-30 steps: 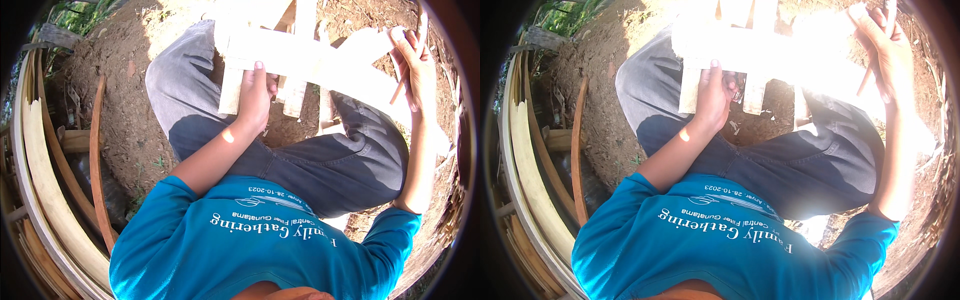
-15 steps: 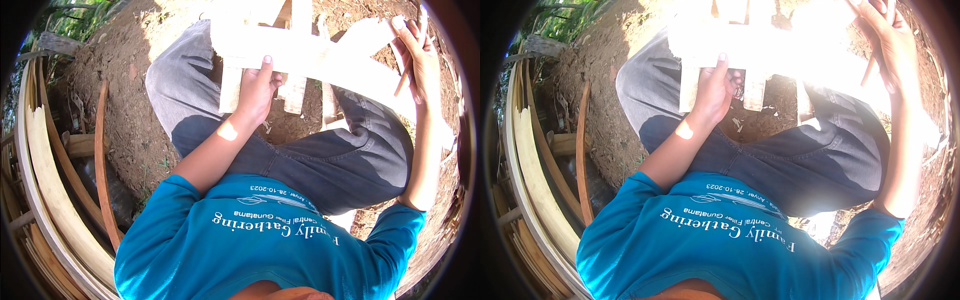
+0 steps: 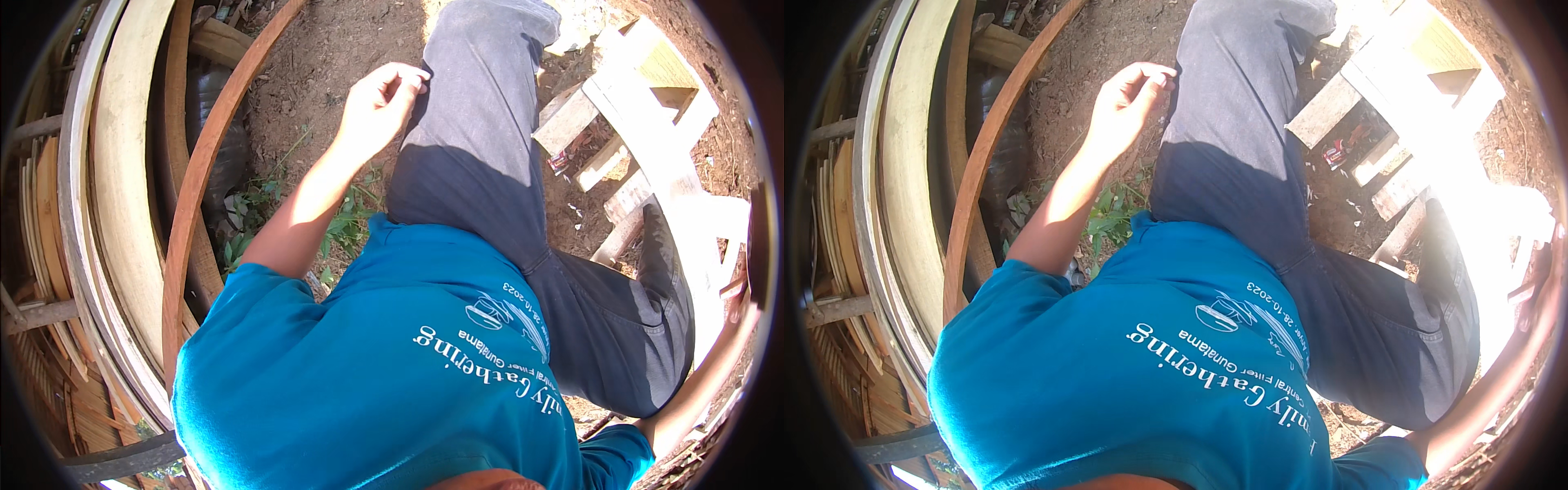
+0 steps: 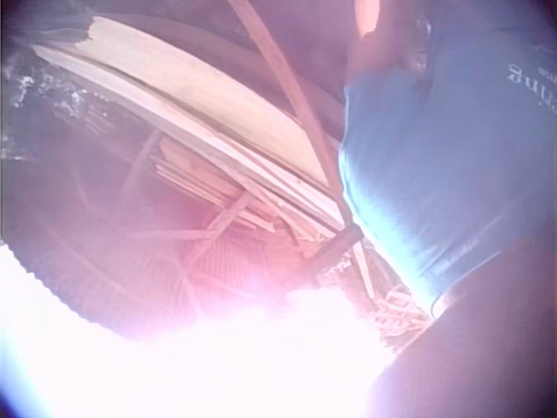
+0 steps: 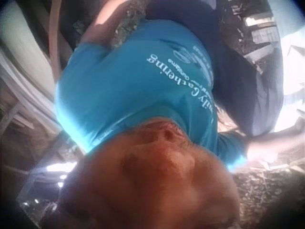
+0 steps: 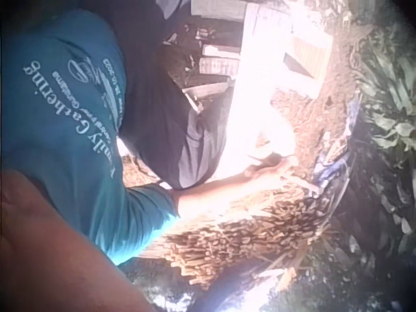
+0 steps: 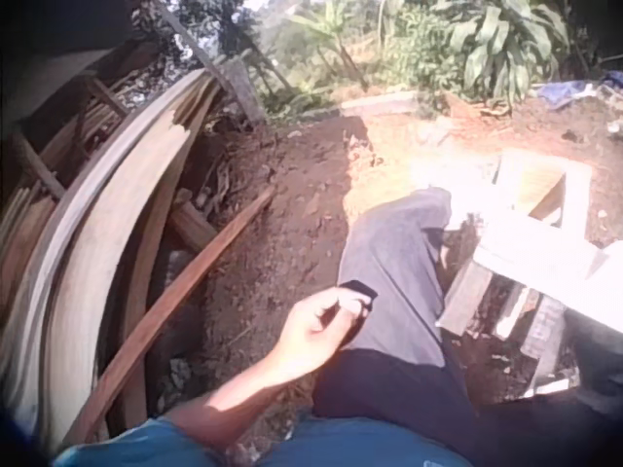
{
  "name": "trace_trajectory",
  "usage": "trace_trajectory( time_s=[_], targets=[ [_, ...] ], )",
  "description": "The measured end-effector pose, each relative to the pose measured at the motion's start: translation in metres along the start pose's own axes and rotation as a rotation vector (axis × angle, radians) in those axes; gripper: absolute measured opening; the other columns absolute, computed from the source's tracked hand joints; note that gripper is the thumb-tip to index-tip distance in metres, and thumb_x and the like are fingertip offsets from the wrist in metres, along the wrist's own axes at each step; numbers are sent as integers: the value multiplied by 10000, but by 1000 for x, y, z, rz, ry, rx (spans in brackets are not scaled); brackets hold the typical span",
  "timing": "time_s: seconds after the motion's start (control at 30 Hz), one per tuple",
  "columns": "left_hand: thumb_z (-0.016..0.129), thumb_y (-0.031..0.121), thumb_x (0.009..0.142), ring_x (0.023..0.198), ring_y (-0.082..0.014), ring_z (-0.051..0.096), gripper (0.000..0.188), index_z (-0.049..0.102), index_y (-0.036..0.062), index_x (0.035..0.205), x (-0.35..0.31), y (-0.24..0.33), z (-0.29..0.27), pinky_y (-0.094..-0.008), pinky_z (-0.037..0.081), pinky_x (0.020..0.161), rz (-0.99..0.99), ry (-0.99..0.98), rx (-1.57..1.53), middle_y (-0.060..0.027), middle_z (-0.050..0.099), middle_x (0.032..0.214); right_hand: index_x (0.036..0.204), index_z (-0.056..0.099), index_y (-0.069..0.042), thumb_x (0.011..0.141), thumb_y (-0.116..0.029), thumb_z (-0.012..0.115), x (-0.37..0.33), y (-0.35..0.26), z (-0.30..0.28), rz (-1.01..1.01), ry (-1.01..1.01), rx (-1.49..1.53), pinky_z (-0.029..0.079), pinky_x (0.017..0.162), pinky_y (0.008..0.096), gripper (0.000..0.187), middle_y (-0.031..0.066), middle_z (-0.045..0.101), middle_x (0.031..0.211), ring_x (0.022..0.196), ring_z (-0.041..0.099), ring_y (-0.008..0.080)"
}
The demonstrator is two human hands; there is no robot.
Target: The person constructs a wooden structure by hammering nails into boards on a small frame while sitting outdoors.
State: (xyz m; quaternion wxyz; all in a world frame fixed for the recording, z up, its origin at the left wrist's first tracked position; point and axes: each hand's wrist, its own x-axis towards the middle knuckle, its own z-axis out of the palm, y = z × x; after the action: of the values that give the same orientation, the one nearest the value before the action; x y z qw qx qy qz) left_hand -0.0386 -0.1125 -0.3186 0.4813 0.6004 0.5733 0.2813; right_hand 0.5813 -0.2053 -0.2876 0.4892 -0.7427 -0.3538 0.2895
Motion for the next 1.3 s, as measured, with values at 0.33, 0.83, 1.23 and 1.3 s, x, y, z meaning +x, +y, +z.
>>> trace_trajectory(
  time_s=[0.33,0.83,1.23,1.3],
  targets=[
    [689,323,897,1014,-310,699,265,732,133,1077,-22,-112,-50,-439,559,850,-457,-221,1127,-113,735,1063,1400,489,-6,934,-257,752,62,71,-41,200,-73,-15,454,1072,320,591,93,589,1282,1218,576,182],
    [721,237,813,1039,-315,693,275,725,169,1079,-37,-163,-43,-448,563,850,-601,-195,1107,-115,727,1098,1336,596,-64,943,-404,696,32,34,4,230,-124,-700,411,1027,356,530,105,649,1217,1163,588,193],
    [769,320,710,962,-338,709,338,678,100,950,-21,-165,-31,-447,553,798,-622,-167,1155,-166,734,1000,1024,636,-83,971,-342,687,-1,6,28,136,-202,-476,477,617,231,269,-21,620,815,694,582,49],
    [771,367,697,935,-353,709,365,685,91,920,-20,-177,-37,-457,551,790,-569,-138,1129,-176,735,953,1042,627,-84,978,-331,679,-2,6,29,144,-198,-480,478,641,233,260,-15,634,826,718,585,55]
  ],
)
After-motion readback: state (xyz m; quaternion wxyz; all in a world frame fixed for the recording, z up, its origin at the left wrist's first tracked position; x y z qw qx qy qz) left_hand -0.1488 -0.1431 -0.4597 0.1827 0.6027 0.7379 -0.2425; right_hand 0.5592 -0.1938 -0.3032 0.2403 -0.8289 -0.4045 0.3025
